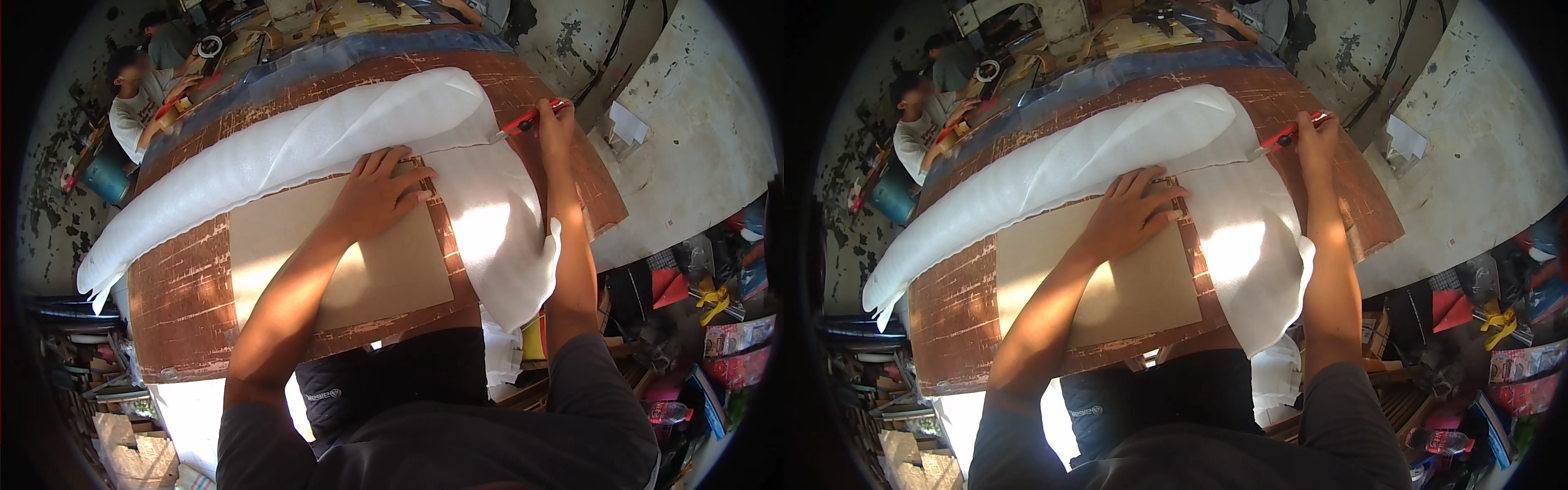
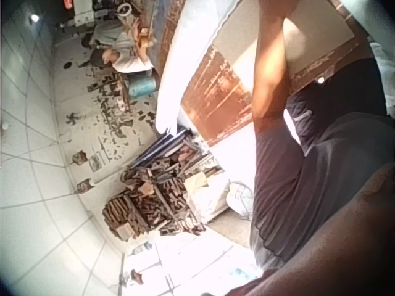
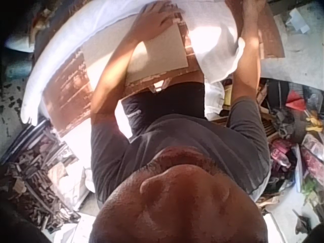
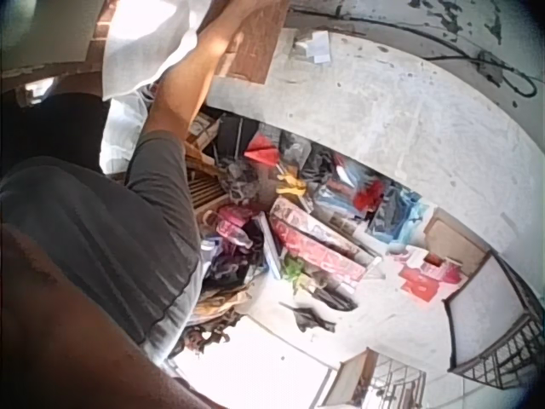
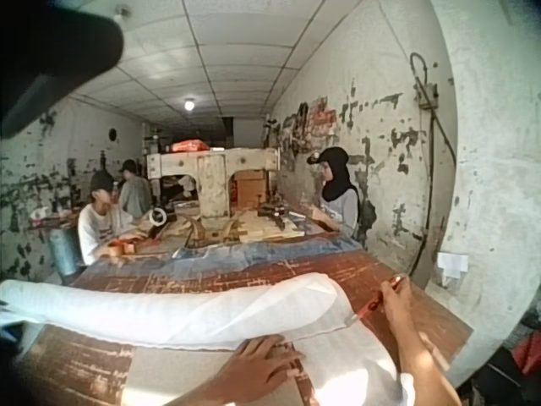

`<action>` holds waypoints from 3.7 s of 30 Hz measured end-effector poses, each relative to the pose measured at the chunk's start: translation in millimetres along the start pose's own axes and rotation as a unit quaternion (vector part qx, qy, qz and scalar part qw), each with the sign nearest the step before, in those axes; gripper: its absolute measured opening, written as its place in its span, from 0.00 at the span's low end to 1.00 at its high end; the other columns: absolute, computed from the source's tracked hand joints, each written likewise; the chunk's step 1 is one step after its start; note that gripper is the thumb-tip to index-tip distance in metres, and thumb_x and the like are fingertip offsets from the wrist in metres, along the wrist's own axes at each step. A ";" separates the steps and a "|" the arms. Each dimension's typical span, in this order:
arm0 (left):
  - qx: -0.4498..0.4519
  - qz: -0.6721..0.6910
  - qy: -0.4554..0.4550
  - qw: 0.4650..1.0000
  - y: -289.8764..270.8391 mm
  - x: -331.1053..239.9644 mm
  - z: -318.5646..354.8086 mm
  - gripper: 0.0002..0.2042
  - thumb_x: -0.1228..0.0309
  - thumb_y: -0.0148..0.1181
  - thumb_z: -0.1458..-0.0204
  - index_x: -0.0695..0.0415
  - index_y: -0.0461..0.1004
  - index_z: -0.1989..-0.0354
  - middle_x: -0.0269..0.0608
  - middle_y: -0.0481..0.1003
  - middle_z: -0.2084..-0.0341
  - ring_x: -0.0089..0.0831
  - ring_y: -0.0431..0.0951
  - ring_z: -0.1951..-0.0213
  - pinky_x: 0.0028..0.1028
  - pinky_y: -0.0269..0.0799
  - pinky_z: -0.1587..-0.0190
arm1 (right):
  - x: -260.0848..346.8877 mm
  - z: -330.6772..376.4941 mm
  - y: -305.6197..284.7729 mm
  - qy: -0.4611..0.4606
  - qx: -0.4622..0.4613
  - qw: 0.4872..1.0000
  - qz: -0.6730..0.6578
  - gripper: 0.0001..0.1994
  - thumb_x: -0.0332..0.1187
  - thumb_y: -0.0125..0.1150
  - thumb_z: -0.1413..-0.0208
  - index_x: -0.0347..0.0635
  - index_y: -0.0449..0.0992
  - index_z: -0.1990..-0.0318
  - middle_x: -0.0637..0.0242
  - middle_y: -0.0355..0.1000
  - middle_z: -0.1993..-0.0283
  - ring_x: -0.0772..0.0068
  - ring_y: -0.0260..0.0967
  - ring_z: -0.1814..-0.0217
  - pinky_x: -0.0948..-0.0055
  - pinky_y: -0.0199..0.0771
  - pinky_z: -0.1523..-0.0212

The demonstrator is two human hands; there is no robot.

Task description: The person trims foam around a cardboard piece using a utility knife and removes the scrap. They then cut a larger foam sheet from a roll with the utility knife and fold it around the cardboard.

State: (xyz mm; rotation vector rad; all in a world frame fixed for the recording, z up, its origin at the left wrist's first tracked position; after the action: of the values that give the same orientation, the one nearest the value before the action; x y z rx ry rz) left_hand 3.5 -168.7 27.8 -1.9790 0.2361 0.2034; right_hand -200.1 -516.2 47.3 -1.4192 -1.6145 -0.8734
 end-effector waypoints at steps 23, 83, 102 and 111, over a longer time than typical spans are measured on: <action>-0.022 0.035 0.003 0.999 -2.8 0.2 1.7 0.16 0.50 0.63 0.29 0.37 0.82 0.38 0.46 0.70 0.27 0.51 0.65 0.23 0.52 0.59 0.21 | -56.7 -10.9 -25.5 0.158 -0.085 0.937 -0.298 0.09 0.39 0.65 0.27 0.44 0.79 0.52 0.68 0.77 0.66 0.76 0.74 0.72 0.77 0.72 0.75; -0.084 0.114 -0.003 0.990 -11.5 6.7 3.1 0.13 0.60 0.66 0.32 0.49 0.79 0.43 0.44 0.81 0.41 0.48 0.77 0.32 0.50 0.67 0.26 | -61.1 -18.3 -2.3 -0.140 0.029 0.944 0.298 0.10 0.35 0.73 0.37 0.37 0.88 0.57 0.48 0.88 0.59 0.47 0.88 0.55 0.54 0.84 0.51; -0.148 0.079 0.020 0.986 -11.1 7.5 2.7 0.13 0.64 0.67 0.33 0.55 0.81 0.44 0.48 0.81 0.43 0.53 0.78 0.37 0.50 0.72 0.31 | 9.2 11.3 23.1 0.001 0.115 0.992 0.054 0.22 0.51 0.67 0.24 0.36 0.85 0.54 0.66 0.85 0.64 0.74 0.79 0.61 0.66 0.77 0.58; -0.141 0.092 0.024 0.985 -5.3 15.4 -2.1 0.10 0.69 0.68 0.37 0.57 0.83 0.50 0.47 0.82 0.47 0.52 0.80 0.39 0.49 0.74 0.34 | 80.6 98.4 21.4 0.003 0.318 0.914 0.252 0.19 0.49 0.72 0.27 0.40 0.87 0.49 0.67 0.85 0.57 0.76 0.77 0.57 0.74 0.75 0.53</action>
State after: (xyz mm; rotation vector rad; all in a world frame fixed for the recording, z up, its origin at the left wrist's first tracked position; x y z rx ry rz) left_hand 19.7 -169.7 29.5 -2.2440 0.4426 0.3242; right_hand -195.1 -390.4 75.8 -1.2479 -1.2586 -0.0315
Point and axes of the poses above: each hand's wrist, its own z-axis away from the middle knuckle, its own y-axis out of the palm, x = y × z, the point moved 7 cm from there along -z, towards the middle knuckle
